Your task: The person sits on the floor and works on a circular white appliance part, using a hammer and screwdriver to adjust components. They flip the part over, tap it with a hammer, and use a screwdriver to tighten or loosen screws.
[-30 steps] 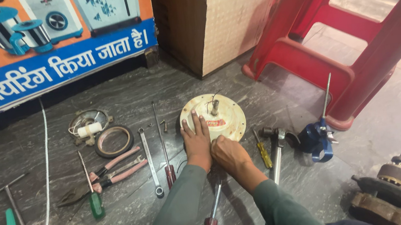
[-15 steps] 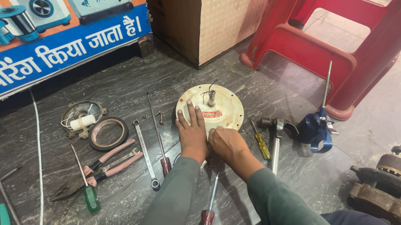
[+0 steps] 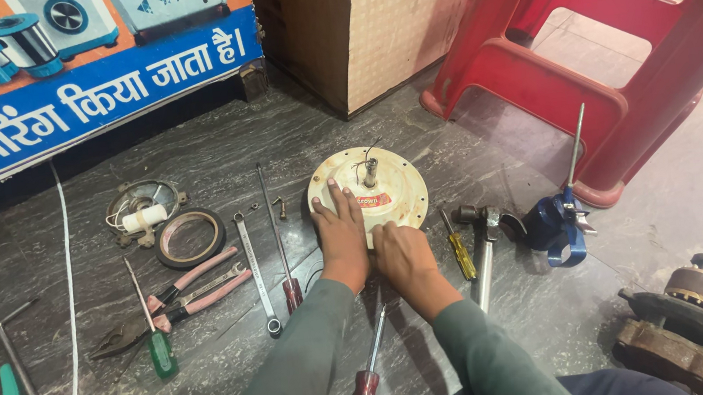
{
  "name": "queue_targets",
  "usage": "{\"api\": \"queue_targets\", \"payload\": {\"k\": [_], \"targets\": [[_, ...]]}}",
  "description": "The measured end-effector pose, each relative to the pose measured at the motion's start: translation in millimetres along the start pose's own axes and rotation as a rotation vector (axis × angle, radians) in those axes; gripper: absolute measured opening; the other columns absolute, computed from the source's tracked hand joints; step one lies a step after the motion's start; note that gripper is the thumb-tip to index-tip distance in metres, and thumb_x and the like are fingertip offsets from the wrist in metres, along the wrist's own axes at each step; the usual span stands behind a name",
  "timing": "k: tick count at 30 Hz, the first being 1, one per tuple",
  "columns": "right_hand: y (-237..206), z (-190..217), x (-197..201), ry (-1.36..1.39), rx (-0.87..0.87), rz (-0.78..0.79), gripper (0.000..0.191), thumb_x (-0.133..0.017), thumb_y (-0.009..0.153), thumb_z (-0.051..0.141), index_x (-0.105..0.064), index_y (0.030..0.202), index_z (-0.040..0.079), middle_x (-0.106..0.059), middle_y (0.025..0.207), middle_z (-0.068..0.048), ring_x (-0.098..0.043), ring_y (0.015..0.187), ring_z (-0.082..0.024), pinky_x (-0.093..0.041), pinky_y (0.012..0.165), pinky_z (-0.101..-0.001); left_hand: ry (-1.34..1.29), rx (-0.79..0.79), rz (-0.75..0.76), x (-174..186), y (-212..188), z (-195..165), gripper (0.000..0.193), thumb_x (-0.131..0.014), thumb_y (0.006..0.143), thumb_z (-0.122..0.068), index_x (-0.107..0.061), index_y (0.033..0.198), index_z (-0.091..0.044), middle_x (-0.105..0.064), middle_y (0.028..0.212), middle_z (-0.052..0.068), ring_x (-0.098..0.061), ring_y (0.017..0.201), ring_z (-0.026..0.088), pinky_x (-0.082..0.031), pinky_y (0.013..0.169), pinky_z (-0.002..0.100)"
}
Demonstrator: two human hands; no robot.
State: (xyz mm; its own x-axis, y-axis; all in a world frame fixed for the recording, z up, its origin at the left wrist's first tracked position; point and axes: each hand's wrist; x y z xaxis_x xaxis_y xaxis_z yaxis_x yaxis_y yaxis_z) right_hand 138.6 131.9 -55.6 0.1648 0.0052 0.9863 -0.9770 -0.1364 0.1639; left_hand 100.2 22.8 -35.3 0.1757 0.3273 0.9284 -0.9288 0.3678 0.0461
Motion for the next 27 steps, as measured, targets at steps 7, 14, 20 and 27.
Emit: {"api": "queue_targets", "payload": {"k": [7,14,20,27], "targets": [[7.5,-14.2,10.3,0.097,-0.16,0.033,0.016,-0.064,0.09,0.021,-0.068,0.091,0.005,-0.071,0.084,-0.018,-0.073,0.077,-0.035,-0.059,0.067,-0.043,-0.101,-0.011,0.022,2.8,-9.3,-1.5,0.121,-0.073,0.078,-0.068,-0.022,0.157,0.007,-0.015,0.161,0.038,-0.041,0.135,0.06,-0.035,0.112,0.059],[-2.9,-35.0,26.8,0.091,0.419,-0.041,0.018,-0.061,0.079,0.0,-0.065,0.096,-0.002,-0.069,0.091,-0.02,-0.072,0.085,-0.035,-0.059,0.07,-0.0426,-0.294,-0.002,-0.012,-5.2,-6.5,3.9,0.131,-0.088,0.069,-0.055,-0.014,0.158,0.007,-0.002,0.163,0.035,-0.027,0.142,0.062,-0.028,0.116,0.061],[1.7,-26.5,23.9,-0.058,0.416,0.085,0.013,-0.061,0.086,0.005,-0.067,0.095,-0.001,-0.07,0.093,-0.019,-0.073,0.085,-0.033,-0.06,0.073,-0.0416,-0.421,-0.006,-0.034,-8.8,-11.2,3.1,0.129,-0.09,0.068,-0.043,-0.012,0.156,0.01,0.004,0.162,0.036,-0.018,0.144,0.065,-0.021,0.12,0.062],[2.8,-19.7,16.8,0.013,0.245,0.077,0.01,-0.063,0.082,0.004,-0.073,0.084,0.002,-0.073,0.089,-0.021,-0.074,0.083,-0.034,-0.06,0.074,-0.0413,-0.396,-0.011,0.009,-4.3,-15.0,1.3,0.124,-0.085,0.074,-0.044,-0.01,0.155,0.012,0.004,0.161,0.039,-0.02,0.143,0.066,-0.02,0.119,0.063]]}}
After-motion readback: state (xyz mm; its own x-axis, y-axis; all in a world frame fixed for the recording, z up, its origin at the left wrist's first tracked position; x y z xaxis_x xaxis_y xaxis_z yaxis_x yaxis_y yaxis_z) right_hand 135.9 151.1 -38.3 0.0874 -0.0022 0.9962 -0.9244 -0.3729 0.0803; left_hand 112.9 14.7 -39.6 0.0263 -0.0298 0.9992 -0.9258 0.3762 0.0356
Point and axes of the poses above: each hand's wrist, its own y-axis towards the middle knuckle, its own x-axis out of the back of the hand, z = x × y
